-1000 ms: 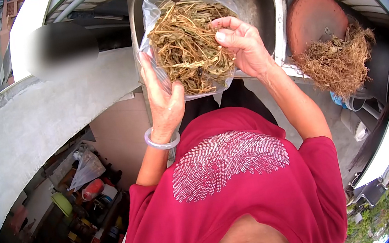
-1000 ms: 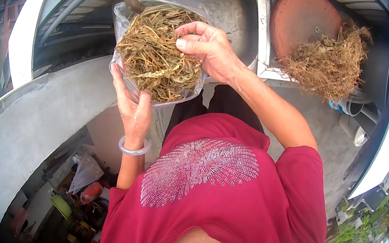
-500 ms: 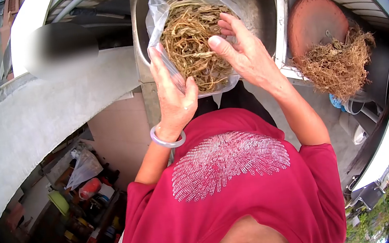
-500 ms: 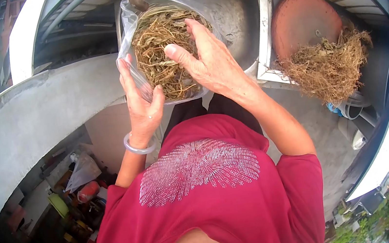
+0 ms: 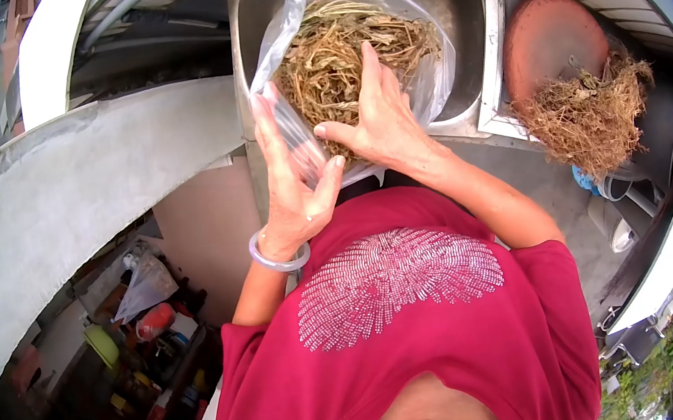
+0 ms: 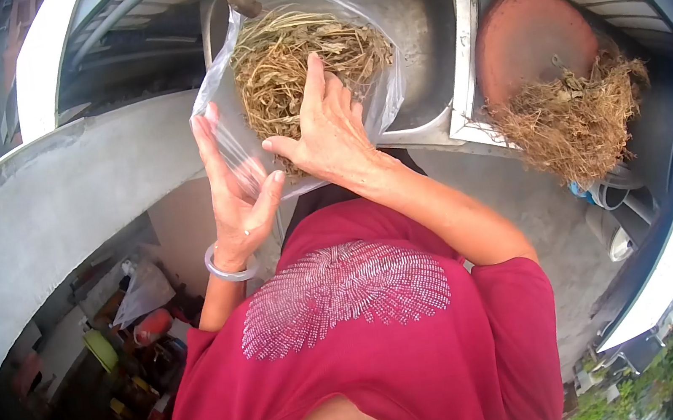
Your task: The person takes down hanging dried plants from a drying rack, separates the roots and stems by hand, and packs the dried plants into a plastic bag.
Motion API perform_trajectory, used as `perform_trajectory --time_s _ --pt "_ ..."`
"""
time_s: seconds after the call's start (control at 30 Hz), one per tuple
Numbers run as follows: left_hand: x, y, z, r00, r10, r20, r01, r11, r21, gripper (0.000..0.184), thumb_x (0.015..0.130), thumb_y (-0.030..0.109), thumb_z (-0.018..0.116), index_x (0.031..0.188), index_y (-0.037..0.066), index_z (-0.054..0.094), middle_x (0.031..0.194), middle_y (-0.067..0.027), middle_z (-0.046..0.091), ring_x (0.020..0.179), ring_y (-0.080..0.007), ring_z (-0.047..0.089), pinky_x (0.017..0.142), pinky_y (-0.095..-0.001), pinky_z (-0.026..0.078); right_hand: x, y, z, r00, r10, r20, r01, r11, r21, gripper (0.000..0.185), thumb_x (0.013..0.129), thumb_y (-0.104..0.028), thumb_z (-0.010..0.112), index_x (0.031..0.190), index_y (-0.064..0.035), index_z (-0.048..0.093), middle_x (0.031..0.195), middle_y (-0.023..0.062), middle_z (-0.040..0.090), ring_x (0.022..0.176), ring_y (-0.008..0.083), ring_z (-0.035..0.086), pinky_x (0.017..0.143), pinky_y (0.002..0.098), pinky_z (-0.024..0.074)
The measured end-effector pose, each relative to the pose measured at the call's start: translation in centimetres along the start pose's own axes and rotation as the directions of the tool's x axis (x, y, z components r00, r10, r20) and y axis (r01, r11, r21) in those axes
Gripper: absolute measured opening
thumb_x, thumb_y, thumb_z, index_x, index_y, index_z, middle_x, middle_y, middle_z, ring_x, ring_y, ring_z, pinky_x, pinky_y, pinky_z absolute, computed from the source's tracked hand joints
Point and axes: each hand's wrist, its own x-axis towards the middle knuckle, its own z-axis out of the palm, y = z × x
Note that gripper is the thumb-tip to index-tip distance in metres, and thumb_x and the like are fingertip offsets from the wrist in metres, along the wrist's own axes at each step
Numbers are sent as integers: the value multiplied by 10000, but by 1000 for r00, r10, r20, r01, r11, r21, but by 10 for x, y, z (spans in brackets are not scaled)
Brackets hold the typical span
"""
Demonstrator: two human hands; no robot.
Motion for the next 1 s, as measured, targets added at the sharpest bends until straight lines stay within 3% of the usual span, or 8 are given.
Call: perform_trajectory --time_s 0.13,0.23,0.33,0.4,0.6,0.77,0.83,1.0 --pt "-1 4 -2 995 35 93 -41 997 70 945 745 -135 492 1412 46 -152 1502 -141 -49 1353 -227 138 1009 -359 325 -1 -18 7 993 -95 -66 78 973 -215 1116 615 -232 778 1377 82 25 1179 330 336 1021 461 423 803 559 371" --pt "0 10 -3 995 49 89 -61 987 147 937 722 -136 468 1420 47 -130 1508 -136 -2 1069 -141 436 728 -236 445 6 -7 15 981 -149 -124 109 953 -284 1072 588 -117 755 1396 34 66 1098 278 370 965 443 471 719 504 451" --pt "-2 16 -4 999 -44 -15 42 994 -99 937 690 -150 444 1426 41 -102 1508 -141 27 669 -40 398 551 -185 376 14 11 2 935 -300 -190 255 939 -230 1015 571 5 699 1398 3 112 1036 239 391 876 420 530 679 423 511" --pt "-5 18 -12 998 -67 21 68 996 -56 928 686 -150 430 1428 40 -95 1507 -141 28 690 -38 410 561 -183 384 24 14 -24 940 -243 -240 178 948 -262 969 597 -13 700 1392 -25 147 1063 233 416 888 417 538 727 428 499" --pt "1 19 -21 999 0 37 -7 984 178 874 657 -137 443 1421 -24 34 1469 -191 144 1284 -264 312 685 -217 463 36 26 -58 924 -221 -311 72 902 -426 866 647 -62 687 1370 -11 213 1060 233 450 916 403 539 747 418 491" --pt "4 30 -32 999 -33 -40 43 956 289 753 646 -153 437 1371 25 341 1397 -196 275 1088 -247 504 710 -255 468 31 24 -56 895 -317 -313 106 834 -541 843 650 -64 698 1326 64 213 996 217 417 810 392 561 644 421 501" --pt "4 21 -34 991 104 -88 -57 900 432 601 659 -165 453 1203 68 560 1333 -183 365 811 -169 558 658 -242 451 28 23 -56 897 -317 -308 108 833 -543 832 654 -61 695 1322 75 218 985 215 417 792 386 560 627 419 498" --pt "-4 24 -34 987 25 -160 74 807 586 432 705 -155 468 1038 52 649 1146 -187 513 641 -185 544 643 -256 438 23 20 -55 900 -330 -286 119 815 -567 845 652 -56 698 1328 78 208 1005 219 417 784 388 561 620 409 503"
